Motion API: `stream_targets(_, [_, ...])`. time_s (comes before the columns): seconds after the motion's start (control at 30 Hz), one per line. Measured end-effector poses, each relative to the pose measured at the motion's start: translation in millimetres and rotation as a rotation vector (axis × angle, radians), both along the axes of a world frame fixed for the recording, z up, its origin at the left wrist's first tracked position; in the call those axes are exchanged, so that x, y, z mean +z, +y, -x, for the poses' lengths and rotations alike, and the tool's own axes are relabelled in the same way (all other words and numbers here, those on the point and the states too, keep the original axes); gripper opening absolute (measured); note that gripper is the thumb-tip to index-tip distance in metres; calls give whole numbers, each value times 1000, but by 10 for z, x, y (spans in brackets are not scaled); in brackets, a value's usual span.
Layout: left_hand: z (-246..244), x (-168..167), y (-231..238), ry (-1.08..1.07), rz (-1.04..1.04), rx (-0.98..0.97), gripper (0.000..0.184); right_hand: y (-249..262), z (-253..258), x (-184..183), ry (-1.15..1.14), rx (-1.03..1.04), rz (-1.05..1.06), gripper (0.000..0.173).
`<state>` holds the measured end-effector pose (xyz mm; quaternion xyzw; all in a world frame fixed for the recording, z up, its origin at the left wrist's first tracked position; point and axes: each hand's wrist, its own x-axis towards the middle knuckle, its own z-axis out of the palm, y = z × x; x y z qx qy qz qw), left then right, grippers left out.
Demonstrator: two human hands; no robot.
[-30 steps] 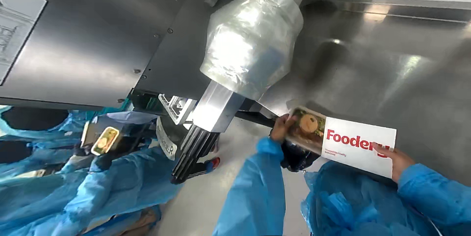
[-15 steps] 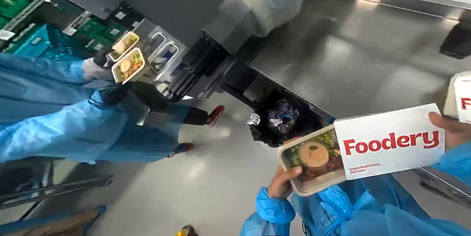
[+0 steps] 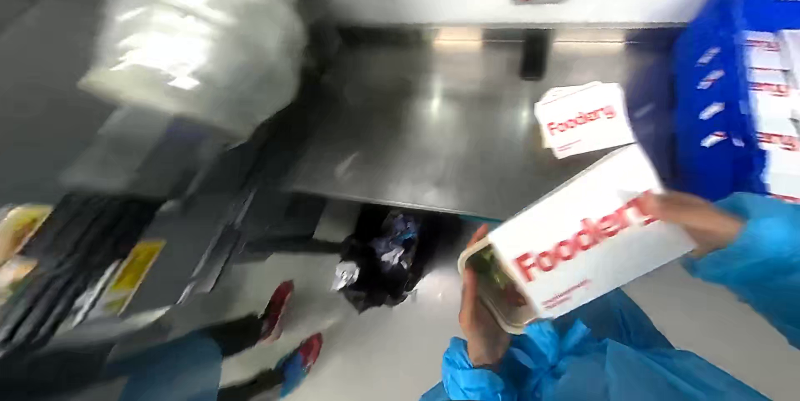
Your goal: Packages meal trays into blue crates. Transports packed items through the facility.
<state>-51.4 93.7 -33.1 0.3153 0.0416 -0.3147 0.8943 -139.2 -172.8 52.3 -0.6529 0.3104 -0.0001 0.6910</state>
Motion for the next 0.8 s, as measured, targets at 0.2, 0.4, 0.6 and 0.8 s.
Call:
stream_targets(0.2, [-51,507,-1782,-16,-252,-407,114,-1060,457,197,130,-200,-200,28])
stream_targets(0.4, [-881,-764,-3260,-1482,-1189,-244,125,-3145,1156,44,63,-710,200,46])
stream_targets(0.6, [-1008,-1070,-3626,-1564,-1743,-921,139,-5059,835,-831,-8,-760,61,47])
stream_targets(0.8, [-1069,-859,-3731,-1417,-1759,-1073,116,-5886,67,-1423,381,-370,592,72])
